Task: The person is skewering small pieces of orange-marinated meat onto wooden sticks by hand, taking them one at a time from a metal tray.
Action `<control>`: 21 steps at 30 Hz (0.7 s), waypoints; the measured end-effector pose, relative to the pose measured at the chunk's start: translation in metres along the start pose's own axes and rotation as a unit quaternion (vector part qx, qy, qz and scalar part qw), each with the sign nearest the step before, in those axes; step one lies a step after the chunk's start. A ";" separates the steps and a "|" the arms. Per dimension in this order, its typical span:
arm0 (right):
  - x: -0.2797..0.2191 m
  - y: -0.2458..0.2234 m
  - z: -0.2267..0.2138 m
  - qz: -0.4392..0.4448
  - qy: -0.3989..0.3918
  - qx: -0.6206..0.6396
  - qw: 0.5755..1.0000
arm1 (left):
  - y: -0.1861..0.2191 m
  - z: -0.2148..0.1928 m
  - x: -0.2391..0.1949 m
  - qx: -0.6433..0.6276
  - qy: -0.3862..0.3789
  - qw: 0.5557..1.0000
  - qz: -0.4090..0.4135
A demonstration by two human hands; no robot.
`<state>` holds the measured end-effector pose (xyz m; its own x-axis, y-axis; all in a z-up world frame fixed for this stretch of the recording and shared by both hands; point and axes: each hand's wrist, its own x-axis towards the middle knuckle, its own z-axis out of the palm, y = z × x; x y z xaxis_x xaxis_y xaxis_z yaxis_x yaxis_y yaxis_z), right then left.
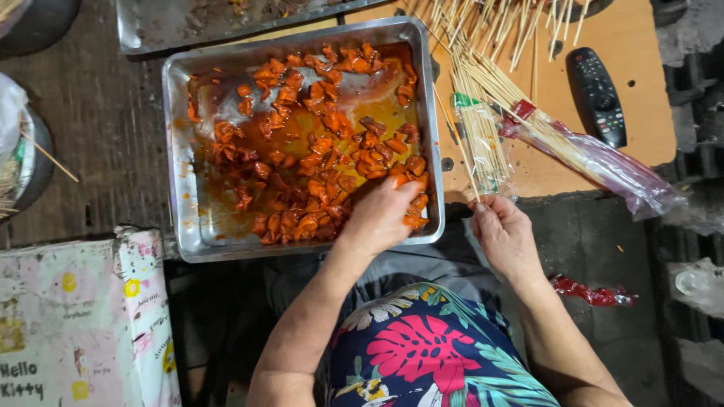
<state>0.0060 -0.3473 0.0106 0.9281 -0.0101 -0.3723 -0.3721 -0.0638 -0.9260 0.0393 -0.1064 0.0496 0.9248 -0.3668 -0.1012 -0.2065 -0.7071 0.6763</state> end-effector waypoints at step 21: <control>-0.008 0.024 0.028 -0.005 -0.101 0.015 0.995 | -0.116 0.003 0.026 -0.139 0.243 0.957 -0.072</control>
<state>-0.0110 -0.3205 -0.0107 0.9111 0.1919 -0.3649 -0.3658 -0.0321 -0.9301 0.0860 -0.0356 -0.0336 0.9906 0.0948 0.0981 -0.0355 -0.5154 0.8562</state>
